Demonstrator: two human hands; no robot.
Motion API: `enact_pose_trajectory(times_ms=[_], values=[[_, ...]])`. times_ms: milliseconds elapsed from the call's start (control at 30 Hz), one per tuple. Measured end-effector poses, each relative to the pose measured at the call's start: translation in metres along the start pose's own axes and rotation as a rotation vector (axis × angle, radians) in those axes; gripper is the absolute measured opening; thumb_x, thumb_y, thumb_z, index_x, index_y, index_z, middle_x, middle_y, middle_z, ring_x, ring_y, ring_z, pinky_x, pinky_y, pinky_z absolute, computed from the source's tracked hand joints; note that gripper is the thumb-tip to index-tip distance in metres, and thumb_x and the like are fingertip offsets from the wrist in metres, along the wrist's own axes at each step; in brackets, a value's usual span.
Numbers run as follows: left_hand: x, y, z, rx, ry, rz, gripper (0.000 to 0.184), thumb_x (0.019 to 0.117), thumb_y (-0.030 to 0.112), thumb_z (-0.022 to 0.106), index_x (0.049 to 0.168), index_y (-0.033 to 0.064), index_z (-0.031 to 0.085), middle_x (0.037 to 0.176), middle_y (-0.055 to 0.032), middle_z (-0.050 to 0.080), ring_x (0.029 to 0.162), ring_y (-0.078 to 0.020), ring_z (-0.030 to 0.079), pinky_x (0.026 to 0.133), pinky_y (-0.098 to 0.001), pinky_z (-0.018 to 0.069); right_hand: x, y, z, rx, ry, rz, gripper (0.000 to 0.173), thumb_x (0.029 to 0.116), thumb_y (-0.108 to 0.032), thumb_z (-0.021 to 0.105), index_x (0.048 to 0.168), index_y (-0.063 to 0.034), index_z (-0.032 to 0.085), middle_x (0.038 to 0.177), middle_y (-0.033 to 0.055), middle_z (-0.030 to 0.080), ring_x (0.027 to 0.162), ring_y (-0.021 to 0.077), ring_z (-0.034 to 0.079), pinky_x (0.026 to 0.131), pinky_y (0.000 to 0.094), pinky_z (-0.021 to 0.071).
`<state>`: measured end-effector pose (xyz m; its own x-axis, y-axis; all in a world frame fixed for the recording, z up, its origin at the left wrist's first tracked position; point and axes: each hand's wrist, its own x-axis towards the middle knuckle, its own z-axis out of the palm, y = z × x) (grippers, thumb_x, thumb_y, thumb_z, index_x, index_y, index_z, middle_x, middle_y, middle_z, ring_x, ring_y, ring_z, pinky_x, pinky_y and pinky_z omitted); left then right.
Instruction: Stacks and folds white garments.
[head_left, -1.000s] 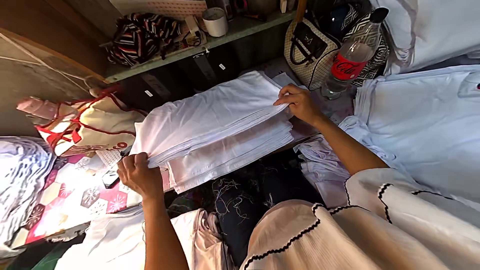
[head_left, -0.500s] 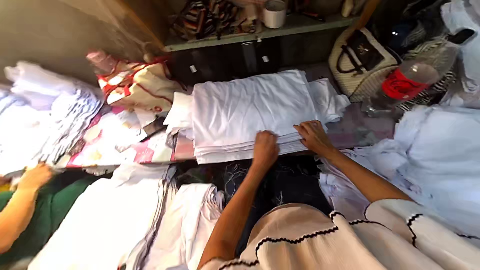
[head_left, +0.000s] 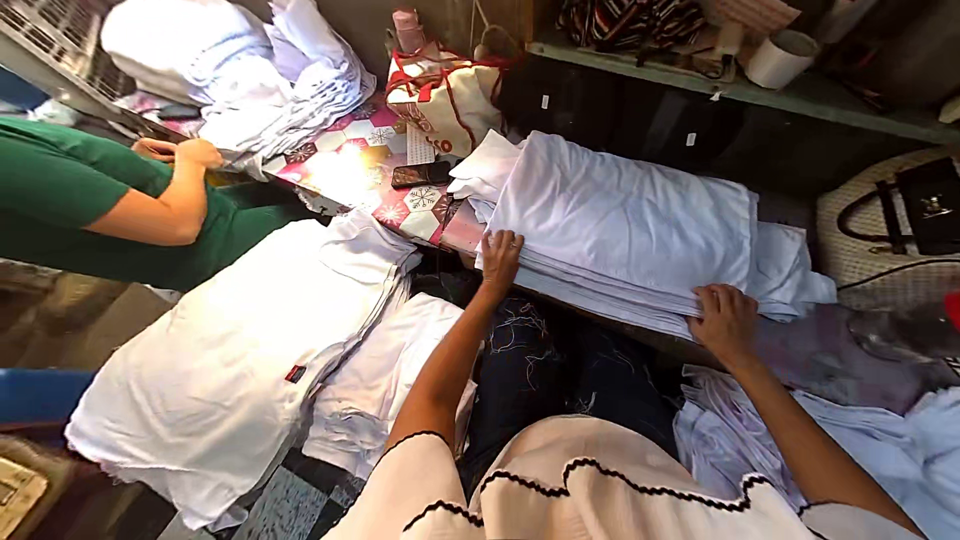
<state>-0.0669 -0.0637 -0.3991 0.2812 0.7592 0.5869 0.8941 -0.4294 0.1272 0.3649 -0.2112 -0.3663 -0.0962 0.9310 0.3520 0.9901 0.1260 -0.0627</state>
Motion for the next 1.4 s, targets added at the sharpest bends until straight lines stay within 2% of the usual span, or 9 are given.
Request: enact_pose_trajectory(times_ms=[133,200,367,733,833,1000,1100,1233,1400], values=[[0.036,-0.035,-0.023,-0.032,-0.158,0.034,0.03,0.0863,-0.005,0.066,0.114,0.0044,0.073,0.113,-0.024,0.068,0.114,-0.0473,0.062,0.099,-0.0699,0.042,0.009,0.008,-0.011,-0.061,-0.013,0.082,0.036,0.089,0.001,0.065,0.125,0.0026,0.064,0.125,0.0336,0.061,0.118,0.0552,0.058,0.093,0.0733,0.0421],[0.066,-0.037,-0.05,-0.043,-0.262,0.036,0.033,0.0866,-0.007,0.064,0.117,0.0035,0.071,0.115,-0.0248,0.066,0.11,-0.0487,0.062,0.076,-0.0622,0.0541,0.024,0.013,-0.043,-0.064,0.008,0.105,0.028,0.0903,0.004,0.063,0.118,0.0051,0.068,0.121,0.034,0.063,0.114,0.0563,0.061,0.083,0.0726,0.0487],[0.106,-0.037,-0.12,-0.069,-0.118,0.101,0.026,0.0856,-0.007,0.064,0.111,-0.0013,0.07,0.109,-0.0257,0.064,0.104,-0.049,0.063,0.065,-0.0582,0.0543,0.038,0.002,-0.127,-0.006,0.235,0.136,0.023,0.094,-0.001,0.059,0.113,0.0052,0.071,0.119,0.0326,0.065,0.114,0.0543,0.061,0.092,0.0681,0.0479],[-0.009,-0.078,-0.048,-0.449,-0.217,-0.012,0.03,0.0829,-0.013,0.067,0.111,-0.002,0.071,0.125,-0.0246,0.064,0.12,-0.043,0.062,0.093,-0.0572,0.0551,-0.04,0.007,-0.018,0.166,-0.212,0.184,0.058,0.0791,0.017,0.068,0.133,-0.0037,0.066,0.131,0.0329,0.059,0.124,0.0546,0.054,0.104,0.0672,0.0431],[-0.022,-0.087,-0.068,-0.689,-0.134,-0.282,0.035,0.0787,-0.012,0.07,0.114,-0.0081,0.068,0.125,-0.027,0.063,0.122,-0.0401,0.059,0.104,-0.0546,0.0493,-0.029,0.002,-0.042,0.169,-0.388,0.238,0.057,0.0852,-0.001,0.079,0.14,-0.0078,0.063,0.138,0.0305,0.056,0.126,0.0537,0.053,0.103,0.0727,0.0385],[-0.073,-0.045,-0.038,-0.953,0.112,-1.048,0.048,0.0897,0.015,0.078,0.126,-0.0076,0.056,0.111,-0.0234,0.067,0.099,-0.0301,0.066,0.088,-0.0473,0.0552,-0.029,-0.017,-0.034,0.197,-0.392,0.302,0.063,0.0852,-0.01,0.083,0.143,-0.0044,0.058,0.142,0.0317,0.052,0.132,0.0551,0.048,0.105,0.0723,0.0381],[-0.07,-0.026,-0.008,-1.086,0.167,-1.097,0.046,0.0876,0.004,0.078,0.128,-0.0055,0.059,0.114,-0.0207,0.07,0.101,-0.0249,0.07,0.092,-0.0435,0.057,-0.029,-0.023,-0.03,0.167,-0.369,0.325,0.063,0.0846,-0.007,0.083,0.143,-0.0036,0.058,0.141,0.032,0.053,0.13,0.0555,0.048,0.105,0.0708,0.0395],[-0.075,-0.033,0.001,-1.032,0.297,-1.103,0.013,0.0911,0.005,0.076,0.102,-0.0019,0.074,0.091,-0.0114,0.075,0.078,-0.0155,0.071,0.079,-0.0362,0.0584,-0.038,-0.019,-0.025,0.193,-0.294,0.261,0.062,0.0849,-0.005,0.082,0.142,-0.0016,0.059,0.138,0.0333,0.054,0.13,0.0548,0.05,0.108,0.066,0.0401],[-0.11,-0.058,-0.017,-1.08,0.453,-1.436,0.02,0.1035,0.005,0.058,0.111,-0.0127,0.064,0.083,-0.0166,0.071,0.066,-0.0162,0.07,0.068,-0.0316,0.0614,-0.046,-0.019,-0.016,0.214,-0.224,0.243,0.062,0.0847,0.0,0.08,0.143,-0.0001,0.058,0.14,0.0351,0.053,0.132,0.0557,0.048,0.112,0.0642,0.0372]])
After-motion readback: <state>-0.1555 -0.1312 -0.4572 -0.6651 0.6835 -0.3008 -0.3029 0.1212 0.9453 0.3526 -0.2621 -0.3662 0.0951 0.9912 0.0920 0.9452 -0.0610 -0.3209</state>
